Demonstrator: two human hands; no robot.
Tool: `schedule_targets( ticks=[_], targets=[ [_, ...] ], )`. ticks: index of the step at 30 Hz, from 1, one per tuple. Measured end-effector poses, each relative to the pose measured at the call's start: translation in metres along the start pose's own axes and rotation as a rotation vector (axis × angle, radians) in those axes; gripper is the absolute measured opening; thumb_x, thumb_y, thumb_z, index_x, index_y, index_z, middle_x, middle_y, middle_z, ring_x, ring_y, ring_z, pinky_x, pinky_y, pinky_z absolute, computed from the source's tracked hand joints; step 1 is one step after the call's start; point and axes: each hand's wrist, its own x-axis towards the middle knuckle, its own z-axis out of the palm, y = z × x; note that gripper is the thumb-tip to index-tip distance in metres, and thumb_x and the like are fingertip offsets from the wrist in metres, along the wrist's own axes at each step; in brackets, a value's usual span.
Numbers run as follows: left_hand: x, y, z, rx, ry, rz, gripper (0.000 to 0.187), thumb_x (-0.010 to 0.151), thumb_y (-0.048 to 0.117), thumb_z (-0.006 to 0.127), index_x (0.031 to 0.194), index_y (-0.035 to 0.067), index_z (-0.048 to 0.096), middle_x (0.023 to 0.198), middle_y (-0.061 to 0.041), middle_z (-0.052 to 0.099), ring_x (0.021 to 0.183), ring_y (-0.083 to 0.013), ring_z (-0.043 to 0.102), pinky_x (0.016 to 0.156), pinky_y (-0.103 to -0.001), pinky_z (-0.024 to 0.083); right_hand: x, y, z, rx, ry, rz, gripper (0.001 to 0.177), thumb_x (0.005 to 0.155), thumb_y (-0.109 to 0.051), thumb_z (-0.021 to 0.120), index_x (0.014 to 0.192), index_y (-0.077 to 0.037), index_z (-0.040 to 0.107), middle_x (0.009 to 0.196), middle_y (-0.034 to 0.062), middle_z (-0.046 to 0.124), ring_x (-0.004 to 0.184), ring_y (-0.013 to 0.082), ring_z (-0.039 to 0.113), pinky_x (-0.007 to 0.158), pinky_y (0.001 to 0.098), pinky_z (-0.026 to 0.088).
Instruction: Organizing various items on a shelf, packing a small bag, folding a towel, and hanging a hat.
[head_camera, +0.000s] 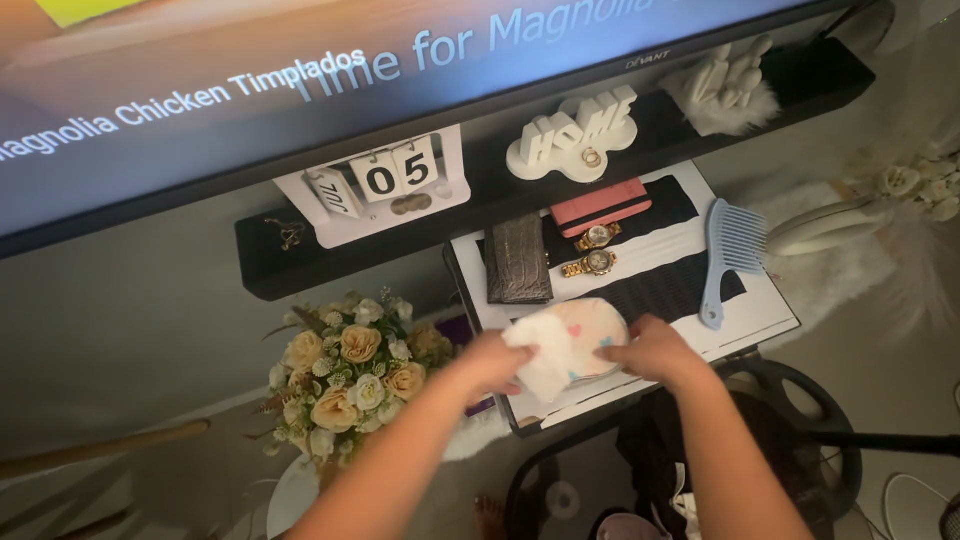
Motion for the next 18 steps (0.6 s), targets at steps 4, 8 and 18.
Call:
schedule_targets(
  ticks=[4, 8, 18],
  targets=[
    [0.017, -0.013, 0.025, -0.141, -0.045, 0.058, 0.038, 0.095, 0.025, 0.067, 0.126, 0.003, 0.068, 0.115, -0.011, 0.076, 0.1, -0.0237, 0.076, 0.079, -0.037, 0.065, -0.004, -0.003, -0.005, 0.224, -0.022, -0.08, 0.068, 0.07, -0.028, 0.089, 0.123, 0.006, 0.063, 0.098, 0.0185, 0.077, 0.081, 0.0269, 0.074, 0.072, 0.0389, 0.06],
    [0.011, 0.007, 0.045, -0.287, -0.067, 0.124, 0.035, 0.096, 0.022, 0.066, 0.124, 0.001, 0.066, 0.115, -0.011, 0.075, 0.102, -0.0259, 0.076, 0.081, -0.04, 0.066, -0.017, -0.005, -0.015, 0.677, -0.072, -0.151, 0.058, 0.075, -0.017, 0.079, 0.128, -0.002, 0.061, 0.11, 0.0118, 0.074, 0.091, 0.0226, 0.071, 0.074, 0.0401, 0.057],
    [0.005, 0.04, 0.01, 0.626, 0.499, 0.525, 0.041, 0.087, 0.011, 0.066, 0.124, -0.004, 0.061, 0.158, -0.03, 0.028, 0.129, -0.0419, 0.052, 0.109, -0.042, 0.043, -0.024, 0.003, -0.057, 0.797, 0.096, -0.255, 0.071, 0.084, -0.003, 0.068, 0.148, -0.005, 0.038, 0.12, 0.0159, 0.069, 0.106, 0.0266, 0.071, 0.083, 0.0461, 0.06]
  ],
)
